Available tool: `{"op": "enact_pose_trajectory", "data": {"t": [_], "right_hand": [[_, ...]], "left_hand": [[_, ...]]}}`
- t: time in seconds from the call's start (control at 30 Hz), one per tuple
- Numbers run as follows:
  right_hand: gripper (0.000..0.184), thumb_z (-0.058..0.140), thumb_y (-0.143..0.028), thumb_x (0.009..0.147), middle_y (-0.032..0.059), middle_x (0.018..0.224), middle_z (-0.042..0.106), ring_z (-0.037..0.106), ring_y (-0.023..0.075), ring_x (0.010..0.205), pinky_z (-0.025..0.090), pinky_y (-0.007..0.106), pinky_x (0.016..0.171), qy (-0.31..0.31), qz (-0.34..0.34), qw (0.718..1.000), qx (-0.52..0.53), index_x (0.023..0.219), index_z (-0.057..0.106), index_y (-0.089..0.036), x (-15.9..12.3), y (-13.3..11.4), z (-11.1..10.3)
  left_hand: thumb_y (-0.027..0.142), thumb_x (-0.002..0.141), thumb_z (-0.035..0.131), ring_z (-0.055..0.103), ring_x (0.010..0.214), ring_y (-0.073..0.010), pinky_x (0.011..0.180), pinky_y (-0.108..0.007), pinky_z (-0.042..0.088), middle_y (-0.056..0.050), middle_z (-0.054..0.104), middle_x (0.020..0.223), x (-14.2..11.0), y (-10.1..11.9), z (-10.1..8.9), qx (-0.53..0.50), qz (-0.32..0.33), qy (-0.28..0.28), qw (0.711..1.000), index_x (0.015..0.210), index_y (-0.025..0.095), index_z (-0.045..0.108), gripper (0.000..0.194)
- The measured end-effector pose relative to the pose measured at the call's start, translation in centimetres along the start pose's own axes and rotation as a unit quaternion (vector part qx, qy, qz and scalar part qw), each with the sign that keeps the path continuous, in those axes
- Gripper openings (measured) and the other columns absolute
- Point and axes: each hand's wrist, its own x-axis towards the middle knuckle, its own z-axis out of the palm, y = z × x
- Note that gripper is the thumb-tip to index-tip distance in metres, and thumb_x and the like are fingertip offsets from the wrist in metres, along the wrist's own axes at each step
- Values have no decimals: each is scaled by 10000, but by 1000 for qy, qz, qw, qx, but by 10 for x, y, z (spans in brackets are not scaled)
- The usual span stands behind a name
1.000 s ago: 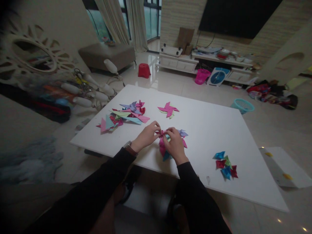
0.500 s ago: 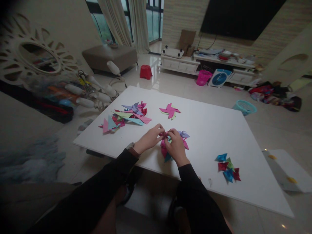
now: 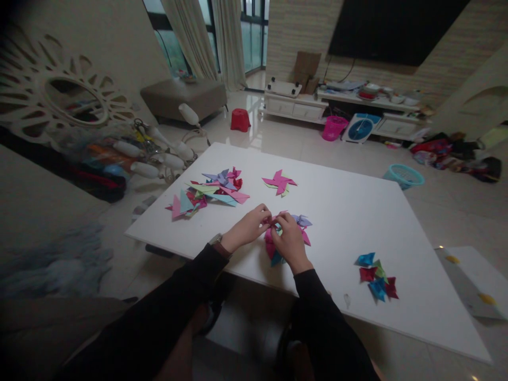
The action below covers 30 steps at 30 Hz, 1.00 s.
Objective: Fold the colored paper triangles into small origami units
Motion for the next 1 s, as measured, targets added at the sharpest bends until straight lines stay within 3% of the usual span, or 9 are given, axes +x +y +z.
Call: {"op": "enact_pose_trajectory", "data": {"t": [0.07, 0.13, 0.2, 0.27, 0.33, 0.4, 0.5, 1.0], "right_hand": [[141, 575, -183, 857, 90, 1061, 619, 619, 265, 1019, 522, 439, 902, 7, 5, 1000, -1, 964, 661, -216, 0, -1, -1], [301, 585, -196, 858, 95, 1098, 614, 624, 254, 991, 532, 433, 884, 39, 19, 999, 6, 1155, 637, -212, 1, -3, -2], [524, 581, -207, 869, 101, 1158, 601, 630, 227, 920, 546, 414, 836, 88, 43, 995, 23, 1387, 511, -218, 2, -4, -4], [607, 573, -212, 880, 101, 1178, 596, 629, 209, 870, 551, 400, 802, 109, 53, 992, 31, 1471, 435, -228, 2, -5, -5], [489, 577, -209, 876, 96, 1133, 611, 631, 225, 913, 545, 413, 837, 80, 32, 996, 17, 1364, 554, -222, 2, -5, -5], [284, 586, -196, 863, 94, 1071, 624, 627, 256, 997, 528, 437, 898, 39, -1, 999, -2, 1132, 677, -210, 1, -4, -3], [142, 593, -187, 856, 91, 1039, 626, 622, 269, 1030, 523, 442, 912, 17, -15, 1000, -8, 954, 694, -209, 0, -1, 0], [76, 620, -234, 880, 92, 1033, 622, 621, 268, 1000, 531, 449, 886, 5, -16, 1000, -4, 897, 691, -212, -1, 4, 4]], "left_hand": [[101, 894, 555, 607, 899, -174, 836, -308, 513, -59, 560, 1042, 0, -2, 1, 1, 1, 5, 1000, 915, 164, 614, 89], [101, 887, 567, 606, 897, -172, 843, -307, 513, -58, 560, 1039, 0, -3, 2, 0, 6, 8, 1000, 916, 163, 620, 86], [105, 884, 574, 603, 892, -169, 849, -304, 513, -57, 560, 1033, 1, -4, 2, -2, 10, 10, 1000, 913, 163, 624, 82], [112, 887, 577, 599, 886, -167, 852, -302, 512, -55, 560, 1024, 1, -5, 2, 0, 11, 11, 1000, 906, 164, 626, 73], [109, 886, 576, 595, 883, -166, 848, -300, 511, -55, 558, 1022, 1, -6, 2, 5, 11, 15, 1000, 912, 164, 628, 80], [95, 875, 576, 594, 877, -164, 836, -297, 511, -53, 556, 1026, 1, -7, 3, 7, 13, 20, 1000, 929, 164, 629, 102], [79, 862, 572, 601, 882, -168, 825, -298, 511, -52, 558, 1031, 0, -7, 3, 6, 11, 18, 1000, 932, 163, 631, 124], [61, 839, 535, 600, 861, -167, 826, -309, 522, -56, 558, 1070, 0, -3, 2, 6, 0, 12, 1000, 1028, 185, 597, 234]]}}
